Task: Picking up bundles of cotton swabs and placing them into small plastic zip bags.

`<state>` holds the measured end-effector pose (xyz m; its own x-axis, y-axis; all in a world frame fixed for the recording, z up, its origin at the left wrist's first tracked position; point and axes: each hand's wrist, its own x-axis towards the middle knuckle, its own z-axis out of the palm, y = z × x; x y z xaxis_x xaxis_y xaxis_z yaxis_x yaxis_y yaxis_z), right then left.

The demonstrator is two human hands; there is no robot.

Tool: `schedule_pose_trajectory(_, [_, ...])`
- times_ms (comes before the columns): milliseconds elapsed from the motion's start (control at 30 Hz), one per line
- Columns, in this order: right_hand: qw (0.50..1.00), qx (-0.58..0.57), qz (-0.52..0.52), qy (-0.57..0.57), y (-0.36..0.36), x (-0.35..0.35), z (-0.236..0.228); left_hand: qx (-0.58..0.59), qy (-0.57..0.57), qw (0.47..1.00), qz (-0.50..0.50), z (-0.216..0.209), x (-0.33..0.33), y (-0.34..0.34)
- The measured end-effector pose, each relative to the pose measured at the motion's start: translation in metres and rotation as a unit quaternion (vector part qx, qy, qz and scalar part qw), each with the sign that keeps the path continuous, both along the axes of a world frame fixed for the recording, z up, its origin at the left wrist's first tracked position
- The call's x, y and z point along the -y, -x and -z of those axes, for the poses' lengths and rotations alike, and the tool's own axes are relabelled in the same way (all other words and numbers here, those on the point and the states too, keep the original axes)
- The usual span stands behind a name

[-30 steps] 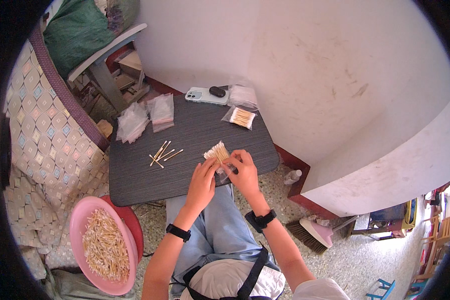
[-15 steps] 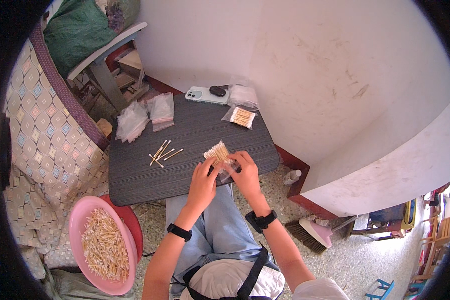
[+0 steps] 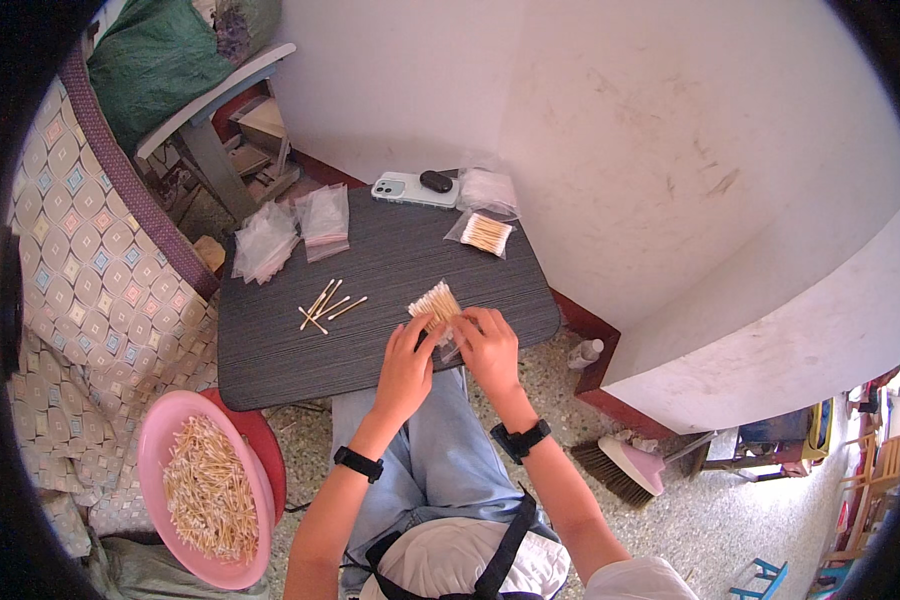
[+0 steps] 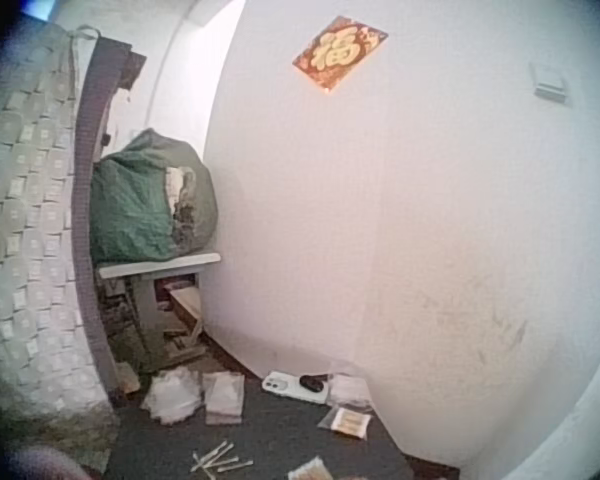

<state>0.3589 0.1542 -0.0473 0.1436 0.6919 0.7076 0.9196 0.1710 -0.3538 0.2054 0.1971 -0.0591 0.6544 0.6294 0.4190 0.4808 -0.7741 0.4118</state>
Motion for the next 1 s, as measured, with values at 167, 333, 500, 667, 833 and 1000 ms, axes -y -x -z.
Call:
schedule_pose_trajectory(167, [0.998, -0.019, -0.046, 0.037, -0.005, 0.003, -0.004, 0.025, 0.006, 1.000, 0.005, 0.000, 0.000, -0.001])
schedule_pose_trajectory(333, [0.992, -0.047, -0.113, 0.038, -0.015, 0.004, 0.000, 0.003, -0.008, 1.000, -0.019, -0.001, -0.002, -0.008])
schedule_pose_trajectory(500, [0.990, -0.059, -0.088, 0.096, -0.014, 0.011, 0.005, -0.049, -0.054, 0.997, -0.002, 0.000, -0.007, -0.021])
schedule_pose_trajectory(667, [0.991, -0.086, -0.009, 0.104, -0.018, 0.016, 0.010, -0.054, -0.055, 0.997, 0.011, -0.001, -0.009, -0.022])
schedule_pose_trajectory(833, [0.987, -0.120, -0.021, 0.101, -0.015, 0.011, 0.004, 0.072, 0.032, 0.997, -0.008, 0.004, -0.017, -0.018])
schedule_pose_trajectory(1000, [0.985, -0.134, -0.006, 0.106, -0.012, 0.005, 0.003, 0.037, 0.012, 0.999, -0.024, 0.009, -0.020, -0.021])
